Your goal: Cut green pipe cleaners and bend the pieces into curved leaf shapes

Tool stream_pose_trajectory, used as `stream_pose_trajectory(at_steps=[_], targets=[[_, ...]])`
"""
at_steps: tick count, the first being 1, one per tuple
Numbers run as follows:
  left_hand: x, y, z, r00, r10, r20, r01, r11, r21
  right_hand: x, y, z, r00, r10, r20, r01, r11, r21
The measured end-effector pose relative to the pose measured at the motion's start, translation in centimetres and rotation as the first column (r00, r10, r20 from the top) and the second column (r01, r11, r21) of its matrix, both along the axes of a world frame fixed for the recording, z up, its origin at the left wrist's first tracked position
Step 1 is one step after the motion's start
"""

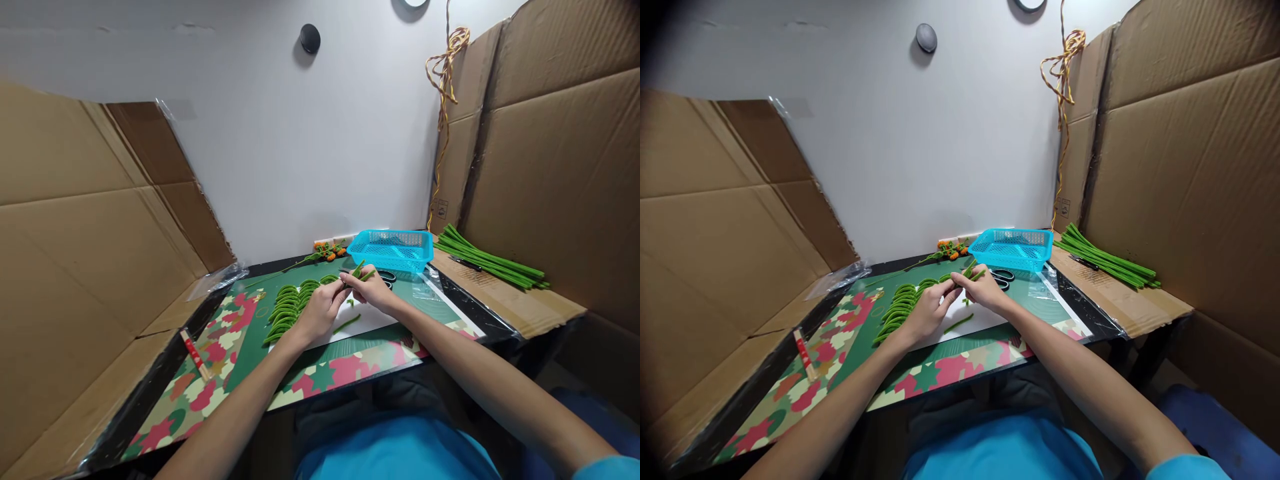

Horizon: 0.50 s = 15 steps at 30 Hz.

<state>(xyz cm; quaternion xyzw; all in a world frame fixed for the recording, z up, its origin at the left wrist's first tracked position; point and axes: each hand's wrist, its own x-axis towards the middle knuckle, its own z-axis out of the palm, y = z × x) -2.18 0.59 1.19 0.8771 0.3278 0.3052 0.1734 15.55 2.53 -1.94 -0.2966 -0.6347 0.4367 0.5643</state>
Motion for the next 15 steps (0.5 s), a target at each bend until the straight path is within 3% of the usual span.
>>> stream_pose_trajectory(at_steps=[15], targets=[[0.1, 0.02, -0.37, 0.999, -0.044, -0.014, 0.044, 0.999, -0.03, -0.88, -0.74, -0.08, 0.989, 0.09, -0.114, -0.108, 0.981, -0.16]])
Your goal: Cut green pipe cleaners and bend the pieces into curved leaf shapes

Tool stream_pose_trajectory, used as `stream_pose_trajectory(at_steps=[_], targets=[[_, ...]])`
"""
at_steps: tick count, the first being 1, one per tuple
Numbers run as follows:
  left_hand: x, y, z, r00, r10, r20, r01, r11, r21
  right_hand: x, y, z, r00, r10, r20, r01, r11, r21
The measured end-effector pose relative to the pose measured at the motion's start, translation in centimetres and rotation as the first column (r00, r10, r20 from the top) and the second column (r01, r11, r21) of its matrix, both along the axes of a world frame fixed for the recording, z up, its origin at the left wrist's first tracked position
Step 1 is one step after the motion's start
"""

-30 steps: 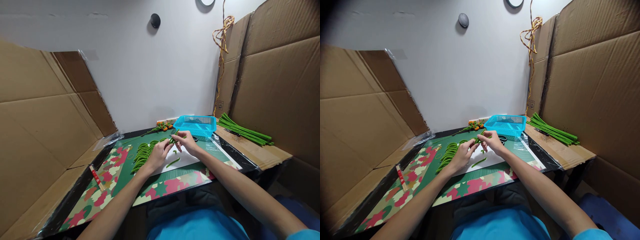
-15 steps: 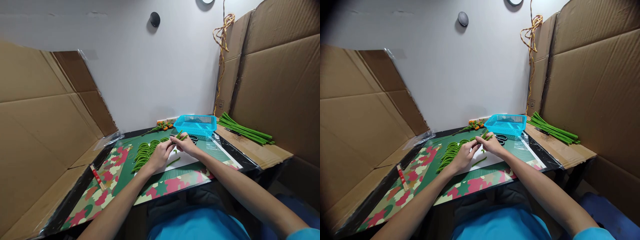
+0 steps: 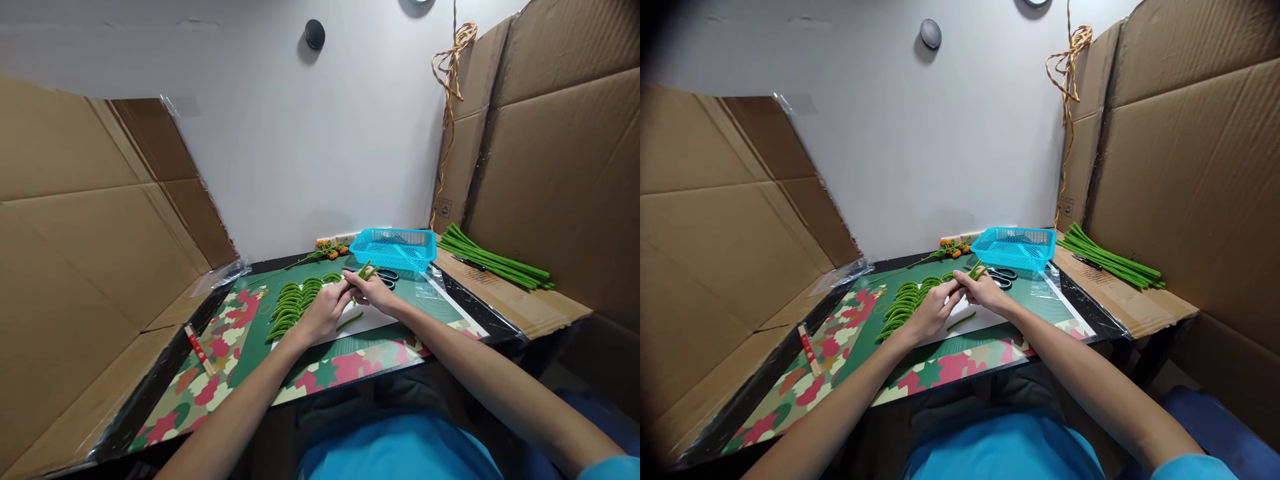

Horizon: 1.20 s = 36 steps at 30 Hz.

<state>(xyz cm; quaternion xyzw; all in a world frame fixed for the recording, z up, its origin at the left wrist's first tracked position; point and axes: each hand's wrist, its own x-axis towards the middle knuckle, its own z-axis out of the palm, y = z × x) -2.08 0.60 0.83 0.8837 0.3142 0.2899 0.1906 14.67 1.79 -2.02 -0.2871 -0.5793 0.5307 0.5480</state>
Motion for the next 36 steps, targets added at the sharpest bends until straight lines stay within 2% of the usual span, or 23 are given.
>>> stream_pose_trajectory(at_steps=[8, 13, 19, 24, 30, 33, 36], targets=[[0.09, -0.25, 0.33, 1.0, 0.002, -0.019, -0.001, 0.999, 0.046, -0.15, 0.13, -0.08, 0.998, 0.033, -0.056, -0.037, 0.996, -0.078], [0.19, -0.17, 0.22, 0.999, 0.021, 0.046, -0.019, 0.999, -0.028, 0.04, -0.03, 0.15, 0.996, 0.053, -0.067, -0.059, 0.994, -0.088], [0.06, -0.12, 0.2, 0.999, 0.019, 0.033, -0.02, 0.999, 0.031, 0.1, 0.06, 0.13, 0.995, 0.068, -0.071, -0.075, 0.993, -0.097], [0.18, -0.22, 0.2, 0.995, 0.068, 0.067, -0.069, 0.998, 0.005, 0.21, 0.37, 0.07, 0.995, 0.042, -0.092, -0.053, 0.991, -0.125], [0.32, -0.12, 0.12, 0.989, 0.058, 0.138, -0.041, 0.991, -0.126, 0.09, 0.54, 0.26, 0.994, -0.014, -0.106, 0.007, 0.998, -0.062], [0.29, 0.09, 0.07, 0.977, 0.026, 0.21, 0.029, 0.966, -0.256, -0.02, 0.32, 0.31, 0.996, 0.002, -0.092, -0.003, 1.0, -0.019], [0.25, 0.41, 0.04, 0.959, -0.01, 0.282, 0.104, 0.943, -0.317, 0.03, 0.2, 0.19, 0.997, 0.024, -0.074, -0.022, 1.0, 0.017]])
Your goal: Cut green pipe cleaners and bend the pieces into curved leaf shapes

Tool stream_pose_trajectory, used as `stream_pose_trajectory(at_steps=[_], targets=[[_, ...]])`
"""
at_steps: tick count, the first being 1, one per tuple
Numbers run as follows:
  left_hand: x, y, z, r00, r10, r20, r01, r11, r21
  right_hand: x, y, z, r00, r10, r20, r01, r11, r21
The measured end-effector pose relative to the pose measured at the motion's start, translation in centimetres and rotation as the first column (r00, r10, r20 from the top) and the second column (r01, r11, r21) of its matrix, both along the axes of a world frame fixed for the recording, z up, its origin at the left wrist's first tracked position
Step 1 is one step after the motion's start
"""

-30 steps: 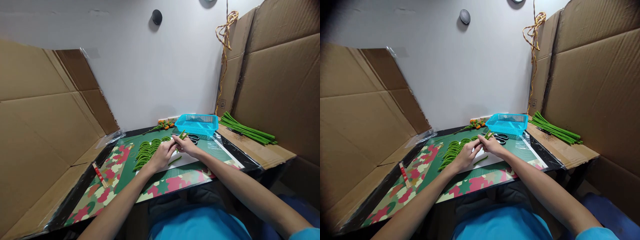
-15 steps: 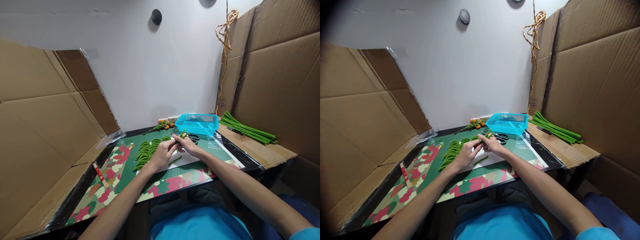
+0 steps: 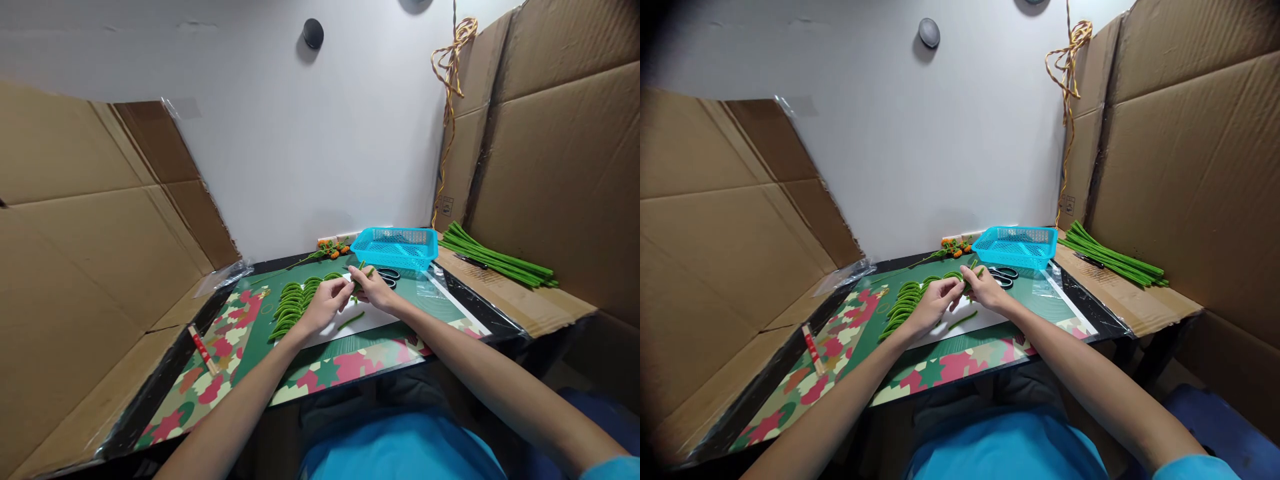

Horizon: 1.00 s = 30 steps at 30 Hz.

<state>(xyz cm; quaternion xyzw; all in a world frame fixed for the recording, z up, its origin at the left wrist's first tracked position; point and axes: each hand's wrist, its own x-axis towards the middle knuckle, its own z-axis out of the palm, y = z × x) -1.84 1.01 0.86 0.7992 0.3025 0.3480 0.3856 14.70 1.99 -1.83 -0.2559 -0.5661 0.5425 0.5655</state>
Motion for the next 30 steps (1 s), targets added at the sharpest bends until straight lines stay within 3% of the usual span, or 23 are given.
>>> stream_pose_trajectory(at_steps=[12, 20, 30], targets=[[0.0, 0.7, 0.0, 0.963, 0.105, 0.249, -0.068, 0.986, -0.154, 0.8, 0.5, 0.5, 0.995, -0.09, -0.05, 0.095, 0.99, 0.101], [-0.1, 1.0, -0.4, 0.951, 0.159, 0.264, -0.12, 0.98, -0.158, 1.1, 0.3, 0.9, 0.993, -0.092, -0.076, 0.095, 0.995, 0.031], [0.0, 0.6, 0.1, 0.968, 0.146, 0.206, -0.118, 0.983, -0.142, 1.1, 0.6, 0.3, 0.992, -0.123, 0.021, 0.121, 0.988, 0.095]])
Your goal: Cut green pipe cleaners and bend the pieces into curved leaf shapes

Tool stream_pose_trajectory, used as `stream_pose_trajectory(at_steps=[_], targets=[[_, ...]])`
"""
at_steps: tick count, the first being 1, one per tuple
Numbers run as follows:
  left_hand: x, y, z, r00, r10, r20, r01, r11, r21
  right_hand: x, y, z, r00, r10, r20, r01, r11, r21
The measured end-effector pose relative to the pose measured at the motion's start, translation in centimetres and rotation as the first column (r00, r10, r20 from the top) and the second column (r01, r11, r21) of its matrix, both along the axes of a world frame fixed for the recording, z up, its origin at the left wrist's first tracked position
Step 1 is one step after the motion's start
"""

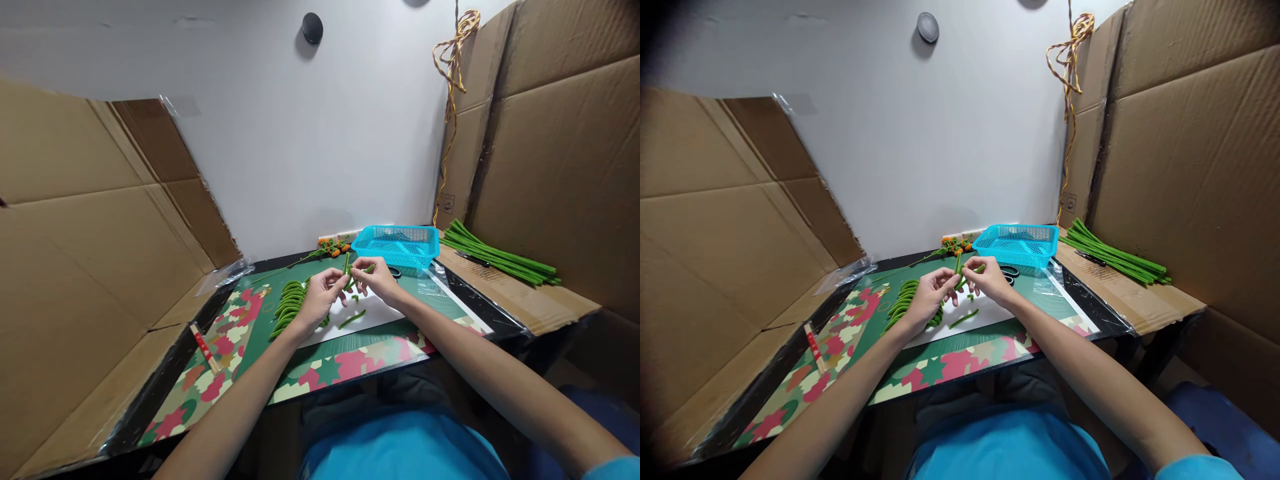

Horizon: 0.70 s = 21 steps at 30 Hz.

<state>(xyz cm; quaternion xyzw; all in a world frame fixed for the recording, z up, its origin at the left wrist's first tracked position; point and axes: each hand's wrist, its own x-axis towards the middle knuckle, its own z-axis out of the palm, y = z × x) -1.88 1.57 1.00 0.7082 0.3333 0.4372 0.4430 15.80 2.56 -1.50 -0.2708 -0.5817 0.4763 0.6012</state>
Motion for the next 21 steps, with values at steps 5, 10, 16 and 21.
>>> stream_pose_trajectory(at_steps=[5, 10, 16, 21], targets=[[0.08, 0.0, 0.0, 1.0, 0.007, 0.011, -0.007, 1.0, -0.016, 0.02, -0.03, 0.03, 1.0, -0.019, 0.008, 0.019, 1.0, -0.015], [0.04, 0.07, 0.22, 0.999, 0.03, 0.021, -0.029, 0.999, -0.031, 0.04, -0.17, 0.28, 0.999, -0.035, 0.006, 0.035, 0.999, -0.018], [0.03, -0.4, 0.55, 1.0, 0.015, -0.007, -0.015, 0.999, -0.051, 0.03, -0.46, 0.57, 0.998, -0.057, 0.015, 0.057, 0.998, -0.016], [0.05, -0.53, 0.54, 1.0, 0.029, 0.002, -0.029, 0.997, -0.067, 0.04, -0.45, 0.6, 0.996, -0.087, 0.01, 0.088, 0.996, -0.026]])
